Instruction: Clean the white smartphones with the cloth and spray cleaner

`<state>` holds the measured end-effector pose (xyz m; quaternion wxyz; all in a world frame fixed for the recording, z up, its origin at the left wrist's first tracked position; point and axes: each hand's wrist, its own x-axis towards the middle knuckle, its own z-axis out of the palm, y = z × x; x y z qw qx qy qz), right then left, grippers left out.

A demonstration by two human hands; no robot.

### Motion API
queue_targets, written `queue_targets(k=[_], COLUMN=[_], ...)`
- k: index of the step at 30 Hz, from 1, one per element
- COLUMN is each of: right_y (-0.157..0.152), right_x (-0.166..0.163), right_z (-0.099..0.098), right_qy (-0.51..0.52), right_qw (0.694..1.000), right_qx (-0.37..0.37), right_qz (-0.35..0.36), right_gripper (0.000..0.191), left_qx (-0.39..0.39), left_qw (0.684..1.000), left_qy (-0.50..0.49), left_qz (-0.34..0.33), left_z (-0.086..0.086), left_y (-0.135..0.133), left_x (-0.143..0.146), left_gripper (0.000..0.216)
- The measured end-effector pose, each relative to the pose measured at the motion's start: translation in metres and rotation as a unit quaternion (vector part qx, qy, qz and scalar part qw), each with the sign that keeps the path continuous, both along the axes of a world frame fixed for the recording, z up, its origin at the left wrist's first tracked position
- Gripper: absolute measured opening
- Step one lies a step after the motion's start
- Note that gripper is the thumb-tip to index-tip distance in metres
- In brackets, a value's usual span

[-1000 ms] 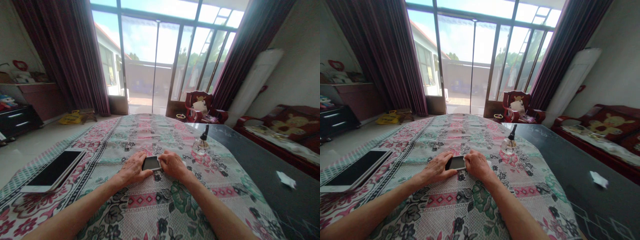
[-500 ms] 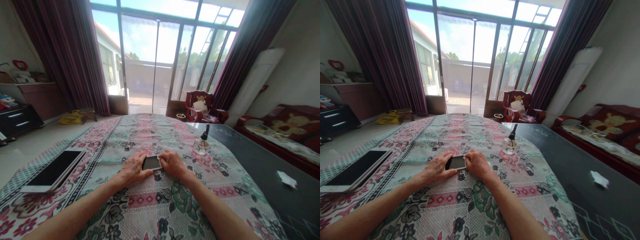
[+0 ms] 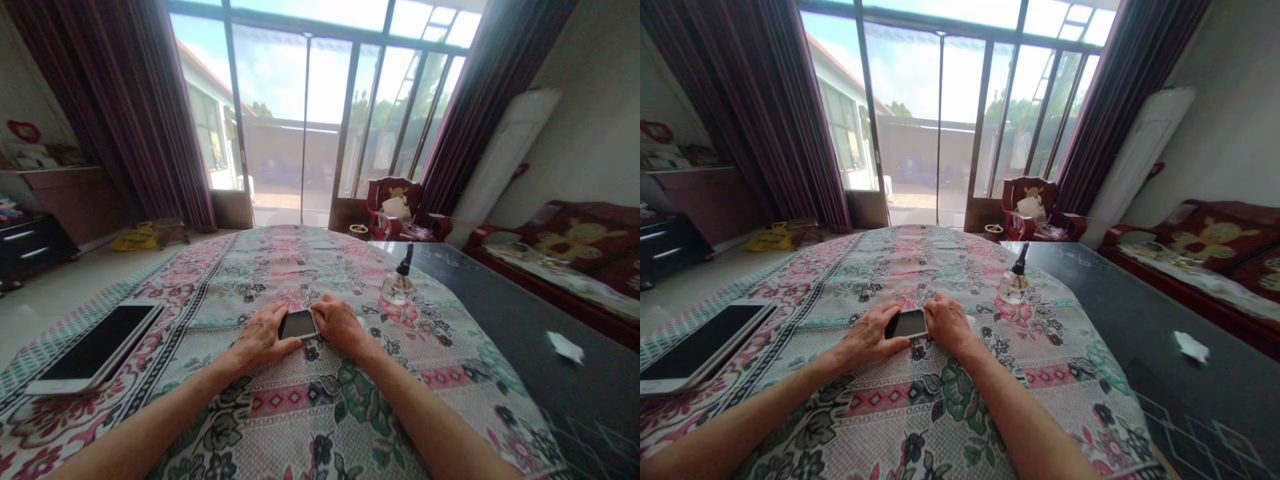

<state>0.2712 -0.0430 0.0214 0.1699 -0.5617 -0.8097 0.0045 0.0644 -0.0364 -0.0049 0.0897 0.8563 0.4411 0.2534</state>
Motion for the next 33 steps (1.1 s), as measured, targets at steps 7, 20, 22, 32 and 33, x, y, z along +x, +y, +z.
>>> queue_targets(k=[7,20,22,32,33], right_y=[-0.016,-0.029,-0.028,-0.010,-0.008], right_x=[0.001,-0.004,-0.003,-0.001,0.000], right_z=[0.005,0.019,0.018,0.004,0.003], right_qy=[-0.028,-0.088,-0.089,0.025,0.033], right_qw=[0.999,0.995,0.995,1.000,0.999], right_qx=[-0.015,-0.037,-0.034,-0.003,-0.003], right_qz=[0.004,0.021,0.027,0.009,0.010], right_gripper=[0.026,0.019,0.019,0.024,0.023], left_qx=[0.007,0.004,0.011,0.024,0.023], left_qw=[1.000,1.000,1.000,1.000,1.000], left_qy=[-0.011,0.020,0.013,-0.019,-0.018], left_qz=[0.000,0.009,0.007,-0.004,-0.004], left_z=[0.000,0.003,0.001,-0.005,-0.005], left_y=[-0.001,-0.002,-0.002,0.001,0.001], left_x=[0.001,0.002,0.001,-0.001,-0.001], left_gripper=[0.051,0.051,0.051,0.055,0.054])
